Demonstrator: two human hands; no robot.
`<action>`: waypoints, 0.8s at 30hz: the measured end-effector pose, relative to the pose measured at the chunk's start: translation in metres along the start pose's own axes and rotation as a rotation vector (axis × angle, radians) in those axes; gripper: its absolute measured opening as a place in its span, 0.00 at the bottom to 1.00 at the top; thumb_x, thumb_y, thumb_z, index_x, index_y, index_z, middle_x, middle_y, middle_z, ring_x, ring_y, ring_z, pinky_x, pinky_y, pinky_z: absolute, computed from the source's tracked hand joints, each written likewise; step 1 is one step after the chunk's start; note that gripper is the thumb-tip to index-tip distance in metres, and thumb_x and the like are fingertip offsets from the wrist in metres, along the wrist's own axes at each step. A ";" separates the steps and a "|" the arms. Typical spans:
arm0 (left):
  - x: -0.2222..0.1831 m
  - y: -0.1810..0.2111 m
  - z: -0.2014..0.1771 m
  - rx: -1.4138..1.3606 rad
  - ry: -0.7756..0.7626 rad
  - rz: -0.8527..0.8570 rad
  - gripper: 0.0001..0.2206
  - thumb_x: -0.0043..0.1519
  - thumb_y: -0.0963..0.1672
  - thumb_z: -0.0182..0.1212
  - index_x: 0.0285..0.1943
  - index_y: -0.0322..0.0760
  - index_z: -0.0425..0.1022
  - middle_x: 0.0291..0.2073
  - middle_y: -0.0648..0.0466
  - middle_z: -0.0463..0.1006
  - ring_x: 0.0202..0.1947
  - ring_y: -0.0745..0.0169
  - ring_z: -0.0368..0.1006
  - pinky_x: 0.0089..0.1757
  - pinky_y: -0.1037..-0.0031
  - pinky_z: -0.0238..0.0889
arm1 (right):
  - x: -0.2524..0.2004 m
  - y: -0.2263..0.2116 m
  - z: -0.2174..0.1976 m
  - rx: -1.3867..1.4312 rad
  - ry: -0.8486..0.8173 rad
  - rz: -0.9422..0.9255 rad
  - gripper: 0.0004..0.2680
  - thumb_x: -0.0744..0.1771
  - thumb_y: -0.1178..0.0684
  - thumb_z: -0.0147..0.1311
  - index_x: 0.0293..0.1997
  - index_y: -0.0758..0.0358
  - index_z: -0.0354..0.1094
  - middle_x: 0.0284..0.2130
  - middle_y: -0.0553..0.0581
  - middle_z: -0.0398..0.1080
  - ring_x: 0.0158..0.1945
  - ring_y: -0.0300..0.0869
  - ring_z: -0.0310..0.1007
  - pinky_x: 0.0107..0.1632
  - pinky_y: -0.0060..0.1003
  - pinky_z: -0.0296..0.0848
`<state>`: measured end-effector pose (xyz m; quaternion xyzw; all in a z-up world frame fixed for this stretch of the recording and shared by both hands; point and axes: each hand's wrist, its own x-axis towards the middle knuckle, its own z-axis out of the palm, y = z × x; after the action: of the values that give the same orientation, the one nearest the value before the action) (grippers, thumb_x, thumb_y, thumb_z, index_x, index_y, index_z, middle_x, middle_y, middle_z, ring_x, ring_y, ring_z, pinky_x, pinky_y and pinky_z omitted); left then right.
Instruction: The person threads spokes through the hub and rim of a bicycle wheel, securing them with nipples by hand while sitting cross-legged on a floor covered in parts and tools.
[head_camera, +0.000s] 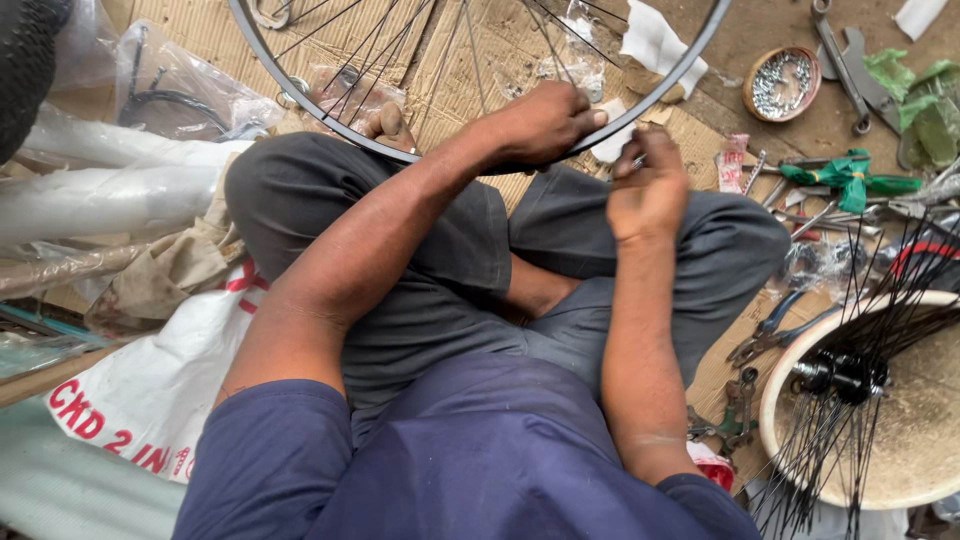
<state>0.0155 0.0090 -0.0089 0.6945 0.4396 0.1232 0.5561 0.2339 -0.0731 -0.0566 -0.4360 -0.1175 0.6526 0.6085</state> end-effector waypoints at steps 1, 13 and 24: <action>-0.007 0.003 0.000 -0.079 -0.011 -0.038 0.16 0.71 0.49 0.55 0.43 0.30 0.77 0.28 0.46 0.79 0.23 0.58 0.74 0.29 0.63 0.68 | 0.001 -0.003 -0.008 0.081 0.072 0.037 0.03 0.71 0.59 0.52 0.45 0.68 0.68 0.34 0.59 0.72 0.34 0.44 0.70 0.39 0.35 0.71; -0.063 -0.035 0.006 0.530 0.058 -0.102 0.12 0.60 0.46 0.60 0.33 0.33 0.82 0.31 0.38 0.81 0.33 0.39 0.78 0.38 0.52 0.70 | -0.015 0.004 -0.003 0.052 0.209 -0.040 0.06 0.71 0.53 0.49 0.49 0.61 0.68 0.37 0.55 0.73 0.38 0.43 0.73 0.41 0.39 0.76; -0.049 -0.013 0.014 -0.703 0.272 -0.510 0.34 0.62 0.48 0.64 0.72 0.27 0.53 0.32 0.39 0.80 0.24 0.52 0.76 0.24 0.65 0.72 | 0.022 -0.030 0.044 -0.408 0.212 -0.295 0.05 0.67 0.55 0.59 0.43 0.63 0.75 0.23 0.50 0.61 0.21 0.36 0.56 0.21 0.30 0.58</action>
<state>-0.0104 -0.0370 -0.0096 0.3105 0.5972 0.2142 0.7079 0.2258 -0.0297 -0.0195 -0.5934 -0.2444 0.4705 0.6056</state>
